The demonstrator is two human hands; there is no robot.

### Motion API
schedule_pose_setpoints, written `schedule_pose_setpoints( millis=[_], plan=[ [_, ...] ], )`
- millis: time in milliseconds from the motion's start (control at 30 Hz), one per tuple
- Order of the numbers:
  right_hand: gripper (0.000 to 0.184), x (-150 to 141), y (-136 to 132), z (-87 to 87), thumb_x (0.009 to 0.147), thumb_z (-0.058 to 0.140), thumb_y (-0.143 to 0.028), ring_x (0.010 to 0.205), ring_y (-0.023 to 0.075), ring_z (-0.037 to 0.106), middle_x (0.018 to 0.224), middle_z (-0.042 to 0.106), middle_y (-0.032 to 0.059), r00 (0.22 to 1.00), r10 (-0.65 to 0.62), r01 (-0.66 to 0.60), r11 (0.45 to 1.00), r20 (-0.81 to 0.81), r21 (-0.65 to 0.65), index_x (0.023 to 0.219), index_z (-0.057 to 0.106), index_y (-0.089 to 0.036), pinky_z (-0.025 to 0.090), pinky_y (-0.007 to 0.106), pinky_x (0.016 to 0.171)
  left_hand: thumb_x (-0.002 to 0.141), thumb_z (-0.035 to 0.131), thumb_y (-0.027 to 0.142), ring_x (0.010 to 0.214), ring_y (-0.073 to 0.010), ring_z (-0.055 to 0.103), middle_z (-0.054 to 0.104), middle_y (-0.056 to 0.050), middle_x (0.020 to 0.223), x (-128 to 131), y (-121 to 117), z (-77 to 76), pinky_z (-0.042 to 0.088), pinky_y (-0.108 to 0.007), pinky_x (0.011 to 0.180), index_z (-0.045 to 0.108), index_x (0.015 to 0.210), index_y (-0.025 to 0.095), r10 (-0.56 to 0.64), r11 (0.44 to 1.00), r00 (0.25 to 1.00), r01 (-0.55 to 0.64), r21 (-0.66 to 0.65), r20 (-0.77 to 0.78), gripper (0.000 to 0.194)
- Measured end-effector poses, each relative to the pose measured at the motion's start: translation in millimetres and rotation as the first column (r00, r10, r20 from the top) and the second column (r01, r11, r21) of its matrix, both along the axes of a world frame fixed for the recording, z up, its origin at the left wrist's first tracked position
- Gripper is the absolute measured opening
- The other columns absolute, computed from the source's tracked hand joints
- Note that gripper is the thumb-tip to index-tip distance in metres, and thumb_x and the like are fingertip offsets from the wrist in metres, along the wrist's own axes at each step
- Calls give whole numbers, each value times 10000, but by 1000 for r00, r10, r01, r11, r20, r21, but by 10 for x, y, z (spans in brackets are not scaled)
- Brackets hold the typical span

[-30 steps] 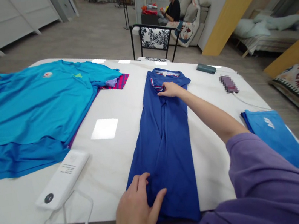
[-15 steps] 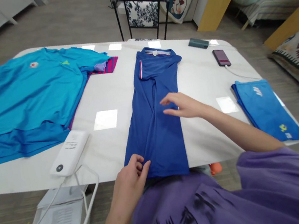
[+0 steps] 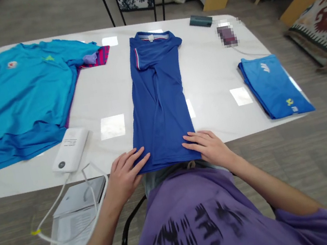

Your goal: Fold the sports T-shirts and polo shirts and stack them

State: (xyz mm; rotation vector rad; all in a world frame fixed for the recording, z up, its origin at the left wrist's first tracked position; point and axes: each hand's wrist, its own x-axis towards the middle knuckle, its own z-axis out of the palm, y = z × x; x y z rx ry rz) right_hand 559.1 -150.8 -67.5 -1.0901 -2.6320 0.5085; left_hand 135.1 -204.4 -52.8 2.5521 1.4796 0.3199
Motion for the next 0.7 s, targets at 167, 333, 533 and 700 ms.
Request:
schedule_pose_setpoints(
  millis=[167,333,533,700],
  plan=[
    [816,298,-150,120,999,527,-16,1617,257,597,1689,652,-27,999,14,-15,1000,-48,-11,1658,656,-479,465,585,1311,1024,608,29,1608,-330,592,722,-41,1632,147,-135,33,411,-577,1305,691,1601,383,-93,993,991,85,84,98,682],
    [479,747,-392,703,1151,569,-217,1337,235,763,1467,808,47,982,88,-140,930,-165,-340,1572,750,-356,538,446,1201,1077,602,123,1171,-245,805,859,-58,1251,448,-373,399,551,-453,1077,709,1462,298,-240,965,864,262,11,442,436],
    [426,1064,-477,1566,1185,566,-544,1198,287,795,1312,846,64,962,63,-200,824,-265,-530,1518,795,-407,638,438,1072,1121,650,262,802,-193,760,828,-22,970,786,-357,1178,591,-358,797,740,1412,305,-240,931,666,364,-26,707,308],
    [270,913,579,1874,1107,723,-541,1004,298,787,1142,833,45,920,-215,121,950,-327,-287,1326,842,-439,671,449,929,1106,742,365,854,-178,752,821,-13,981,953,637,1479,598,-276,783,830,1171,269,103,983,667,-183,28,738,146]
  ],
)
